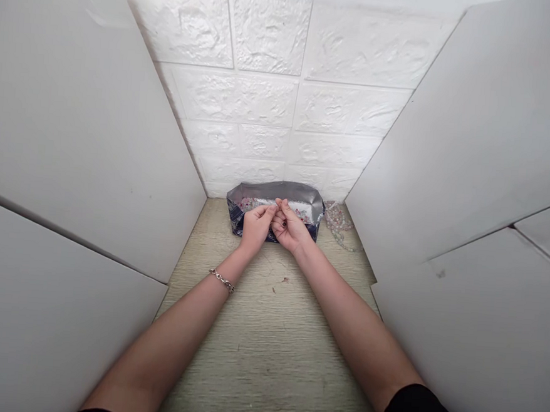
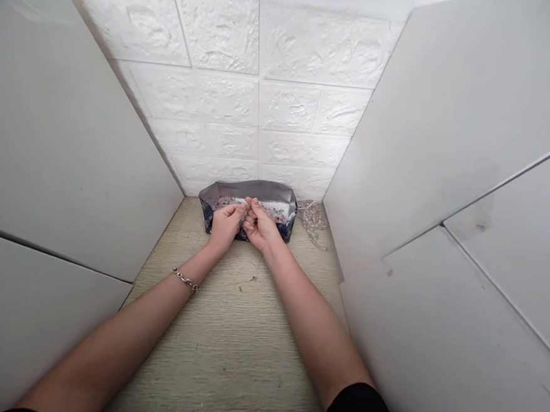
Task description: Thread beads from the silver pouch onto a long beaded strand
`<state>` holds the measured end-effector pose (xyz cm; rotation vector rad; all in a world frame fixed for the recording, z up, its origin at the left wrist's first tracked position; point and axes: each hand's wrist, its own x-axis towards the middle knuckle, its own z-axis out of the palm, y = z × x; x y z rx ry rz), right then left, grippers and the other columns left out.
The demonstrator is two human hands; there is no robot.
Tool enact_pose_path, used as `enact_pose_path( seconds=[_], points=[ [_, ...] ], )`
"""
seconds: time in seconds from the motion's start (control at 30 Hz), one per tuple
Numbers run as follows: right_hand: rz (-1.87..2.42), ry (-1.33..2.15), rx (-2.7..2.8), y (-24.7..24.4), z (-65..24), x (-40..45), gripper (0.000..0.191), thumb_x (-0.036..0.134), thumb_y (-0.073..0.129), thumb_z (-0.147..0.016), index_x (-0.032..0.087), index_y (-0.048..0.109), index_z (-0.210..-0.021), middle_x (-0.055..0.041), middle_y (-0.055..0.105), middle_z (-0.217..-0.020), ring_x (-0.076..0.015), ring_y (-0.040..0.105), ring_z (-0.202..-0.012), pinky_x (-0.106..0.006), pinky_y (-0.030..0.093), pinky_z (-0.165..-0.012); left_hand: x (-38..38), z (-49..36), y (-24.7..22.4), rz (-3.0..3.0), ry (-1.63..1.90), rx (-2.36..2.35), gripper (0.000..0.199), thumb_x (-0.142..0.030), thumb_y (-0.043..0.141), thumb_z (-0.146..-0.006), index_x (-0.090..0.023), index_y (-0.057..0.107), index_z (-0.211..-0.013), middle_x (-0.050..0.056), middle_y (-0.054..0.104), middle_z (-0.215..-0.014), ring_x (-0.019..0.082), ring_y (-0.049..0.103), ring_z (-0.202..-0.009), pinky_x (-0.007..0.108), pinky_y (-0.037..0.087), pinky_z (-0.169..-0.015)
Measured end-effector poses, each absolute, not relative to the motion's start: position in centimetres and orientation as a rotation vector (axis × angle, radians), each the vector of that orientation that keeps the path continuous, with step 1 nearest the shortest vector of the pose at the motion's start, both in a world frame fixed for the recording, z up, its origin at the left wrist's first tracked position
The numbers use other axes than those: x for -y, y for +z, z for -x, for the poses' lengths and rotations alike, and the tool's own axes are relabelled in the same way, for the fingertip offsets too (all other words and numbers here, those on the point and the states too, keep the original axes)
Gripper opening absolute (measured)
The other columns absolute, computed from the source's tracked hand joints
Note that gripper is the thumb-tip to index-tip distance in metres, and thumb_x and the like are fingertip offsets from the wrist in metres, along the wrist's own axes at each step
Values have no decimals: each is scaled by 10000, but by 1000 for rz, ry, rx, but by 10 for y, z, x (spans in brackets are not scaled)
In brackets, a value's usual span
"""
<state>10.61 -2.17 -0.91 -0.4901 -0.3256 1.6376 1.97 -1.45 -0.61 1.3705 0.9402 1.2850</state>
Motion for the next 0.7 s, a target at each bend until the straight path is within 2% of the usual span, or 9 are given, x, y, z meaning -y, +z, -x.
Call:
enact_pose_path(
  seconds=[0.2,0.4,0.57,0.7],
  points=[
    [555,1622,388,-9,-107,22,119,254,577,-705,145,564,-752,76,421,-470,16,231,-330,-103,197,-292,12,-18,-7,-1345,1295,-1030,295,-396,512,-686,-141,555,-545,-1,510,-475,87,473,-515,193,349,-462],
    [624,1574,447,-8,-106,23,157,260,619,-651,143,564,-739,70,459,-500,15,229,-334,-123,187,-291,13,-18,-6,-1355,1276,-1052,337,-436,511,-676,-142,512,-511,-20,446,-434,75,425,-479,190,316,-432],
    [744,1462,571,-5,-105,26,210,295,655,-591,138,571,-702,98,320,-407,1,203,-336,-141,171,-298,14,-18,-5,-1353,1265,-1042,361,-466,525,-653,-147,482,-490,-38,377,-399,65,382,-434,191,287,-400],
    [847,1355,733,2,-106,27,241,322,641,-601,133,595,-743,106,248,-378,-6,177,-331,-157,144,-305,12,-17,1,-1242,1242,-993,357,-470,545,-638,-154,447,-506,-70,274,-368,37,275,-344,187,213,-342]
  ],
)
